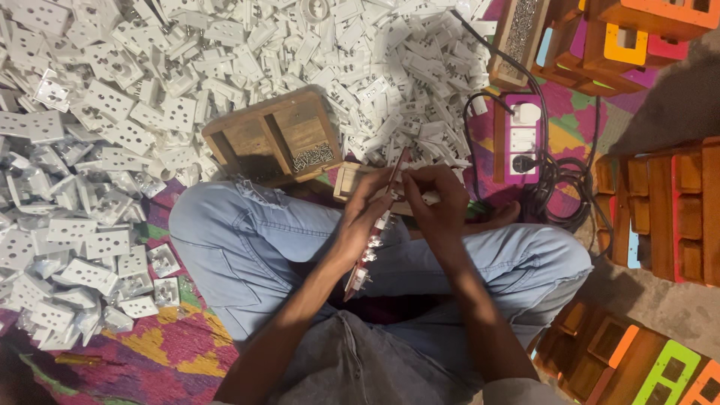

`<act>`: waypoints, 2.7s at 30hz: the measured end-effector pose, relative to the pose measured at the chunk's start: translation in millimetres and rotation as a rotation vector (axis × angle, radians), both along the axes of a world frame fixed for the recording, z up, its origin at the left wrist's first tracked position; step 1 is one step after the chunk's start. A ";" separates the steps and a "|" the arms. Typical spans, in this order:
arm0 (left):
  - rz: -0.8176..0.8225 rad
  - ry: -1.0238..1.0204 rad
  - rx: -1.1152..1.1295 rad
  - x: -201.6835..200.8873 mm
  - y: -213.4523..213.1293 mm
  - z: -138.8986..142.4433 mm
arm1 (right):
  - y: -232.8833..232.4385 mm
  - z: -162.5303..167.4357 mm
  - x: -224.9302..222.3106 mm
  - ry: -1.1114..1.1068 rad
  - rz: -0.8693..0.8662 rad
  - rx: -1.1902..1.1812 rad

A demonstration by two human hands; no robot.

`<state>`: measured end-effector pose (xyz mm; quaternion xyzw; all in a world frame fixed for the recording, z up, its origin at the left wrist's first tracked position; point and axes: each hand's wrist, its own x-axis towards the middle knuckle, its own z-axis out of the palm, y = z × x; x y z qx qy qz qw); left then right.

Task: The person sits on the floor and assembles white plastic electrical sockets onto a red multi-socket board. They pick sockets from a large pile, place them into slots on the board, and secure them using small metal screws from a wooden box.

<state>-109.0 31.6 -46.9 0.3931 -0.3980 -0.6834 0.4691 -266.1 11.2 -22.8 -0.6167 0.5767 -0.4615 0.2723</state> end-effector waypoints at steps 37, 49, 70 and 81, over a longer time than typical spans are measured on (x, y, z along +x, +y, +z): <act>0.009 0.060 0.002 -7.3 -8.6 -8.8 | -17.4 13.7 -8.3 0.287 0.001 -0.370; 0.018 0.054 0.000 -6.1 -8.4 1.1 | -13.3 25.4 -7.9 0.400 0.069 -0.402; 0.023 0.094 -0.017 -5.5 -6.8 2.8 | -11.5 34.7 -3.2 0.445 0.114 -0.460; -0.014 -0.050 0.110 -4.3 -5.2 9.8 | -15.3 18.5 -3.8 0.369 0.000 -0.453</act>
